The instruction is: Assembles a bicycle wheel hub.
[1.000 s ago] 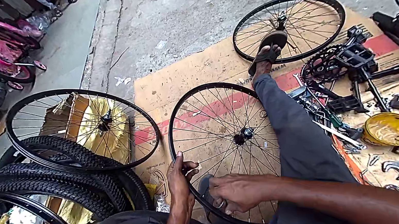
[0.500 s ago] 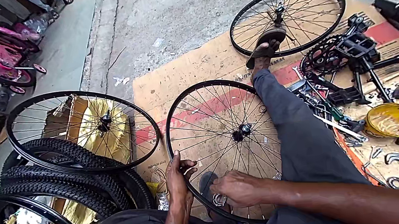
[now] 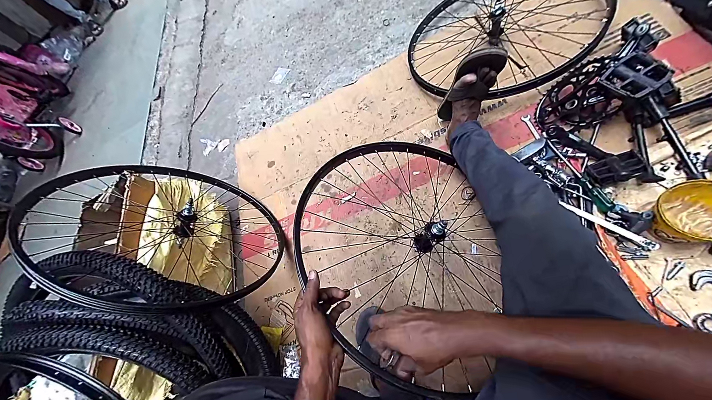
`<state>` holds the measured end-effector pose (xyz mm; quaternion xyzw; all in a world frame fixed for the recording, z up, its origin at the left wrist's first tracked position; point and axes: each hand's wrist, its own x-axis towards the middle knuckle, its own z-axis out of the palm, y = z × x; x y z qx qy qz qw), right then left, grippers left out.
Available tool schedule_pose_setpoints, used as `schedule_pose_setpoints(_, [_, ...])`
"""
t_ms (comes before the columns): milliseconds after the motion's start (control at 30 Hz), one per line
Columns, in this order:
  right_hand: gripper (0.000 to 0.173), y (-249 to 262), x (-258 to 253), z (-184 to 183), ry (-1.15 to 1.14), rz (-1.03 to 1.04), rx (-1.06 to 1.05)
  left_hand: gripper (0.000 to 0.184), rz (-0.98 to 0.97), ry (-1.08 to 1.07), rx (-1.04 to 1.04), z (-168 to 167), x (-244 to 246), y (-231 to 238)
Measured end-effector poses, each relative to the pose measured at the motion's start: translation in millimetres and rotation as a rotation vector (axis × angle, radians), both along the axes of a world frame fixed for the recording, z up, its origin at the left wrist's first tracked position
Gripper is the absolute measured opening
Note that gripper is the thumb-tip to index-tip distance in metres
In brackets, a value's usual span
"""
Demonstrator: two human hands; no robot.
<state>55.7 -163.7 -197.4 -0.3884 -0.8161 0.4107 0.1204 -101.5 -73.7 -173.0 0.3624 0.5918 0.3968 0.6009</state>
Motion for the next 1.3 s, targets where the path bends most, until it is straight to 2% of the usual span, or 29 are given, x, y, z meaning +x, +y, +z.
schedule_pose_setpoints(67, [0.034, 12, 13, 12, -0.022, 0.091, -0.193, 0.043, 0.002, -0.009, -0.004, 1, -1, -1])
schedule_pose_setpoints(133, [0.035, 20, 14, 10, -0.012, 0.136, -0.221, 0.044, 0.001, -0.018, -0.004, 1, -2, -1])
schedule_pose_setpoints(167, [0.029, 21, 12, 10, -0.004, 0.129, -0.207, 0.044, 0.003, -0.016, -0.005, 0, -2, -2])
schedule_pose_setpoints(200, [0.027, 19, 11, 11, 0.015, 0.098, -0.176, 0.045, 0.003, -0.014, -0.006, 0, -2, -1])
schedule_pose_setpoints(267, [0.045, 4, 11, 3, 0.089, 0.007, -0.021, 0.045, 0.003, -0.007, -0.007, 0, -2, 0])
schedule_pose_setpoints(300, [0.048, -7, 11, -5, 0.105, -0.036, 0.091, 0.045, -0.002, -0.001, -0.008, 0, -2, 1])
schedule_pose_setpoints(367, [0.039, -27, 9, -28, 0.084, -0.095, 0.315, 0.045, -0.007, -0.003, -0.009, 1, -3, 0])
schedule_pose_setpoints(433, [0.026, -30, -3, -37, 0.043, -0.178, 0.375, 0.046, -0.008, -0.010, -0.006, 1, -1, -1])
schedule_pose_setpoints(533, [0.025, -21, -15, -34, -0.033, -0.231, 0.314, 0.046, -0.001, -0.014, 0.008, 2, 1, 0])
schedule_pose_setpoints(600, [0.017, -19, -10, -28, -0.048, -0.184, 0.237, 0.046, -0.007, -0.010, 0.008, 3, 0, 0])
schedule_pose_setpoints(633, [0.019, -16, -5, -21, -0.041, -0.144, 0.158, 0.046, -0.011, -0.009, 0.010, 3, 0, 0])
schedule_pose_setpoints(700, [0.036, -3, 8, -3, -0.026, -0.032, -0.090, 0.046, -0.015, -0.016, 0.010, 2, -1, 0])
schedule_pose_setpoints(733, [0.040, 2, 13, 1, 0.009, 0.002, -0.164, 0.046, -0.013, -0.016, 0.007, 2, -1, 0])
schedule_pose_setpoints(767, [0.036, 2, 16, 0, 0.059, -0.005, -0.152, 0.046, -0.009, -0.015, 0.003, 2, -1, -1])
schedule_pose_setpoints(800, [0.027, -1, 15, -3, 0.087, -0.035, -0.048, 0.046, -0.007, -0.015, 0.000, 3, -1, -1])
schedule_pose_setpoints(867, [0.012, -14, 6, -16, 0.111, -0.077, 0.359, 0.045, -0.004, -0.017, -0.002, 2, 0, 0])
schedule_pose_setpoints(933, [0.014, -19, -7, -30, 0.124, -0.083, 0.702, 0.047, 0.002, -0.016, -0.001, 1, -1, 1])
schedule_pose_setpoints(967, [0.016, -18, -12, -33, 0.126, -0.080, 0.772, 0.047, -0.001, -0.014, -0.001, 1, -1, 1])
schedule_pose_setpoints(1000, [0.016, -17, -14, -33, 0.117, -0.073, 0.757, 0.046, -0.006, -0.011, -0.001, 1, -1, 1])
schedule_pose_setpoints(1067, [0.007, -12, -11, -17, 0.070, -0.037, 0.481, 0.046, -0.007, -0.014, -0.002, 0, 0, 1])
schedule_pose_setpoints(1167, [0.023, 8, 6, 19, -0.037, 0.093, -0.036, 0.045, 0.000, -0.028, -0.003, 2, 1, 1])
schedule_pose_setpoints(1233, [0.029, 23, 13, 22, -0.045, 0.187, -0.181, 0.045, 0.007, -0.034, -0.006, 2, 0, 0])
schedule_pose_setpoints(1300, [0.026, 31, 11, 13, 0.010, 0.182, -0.221, 0.045, -0.007, -0.028, 0.000, 1, -1, 0])
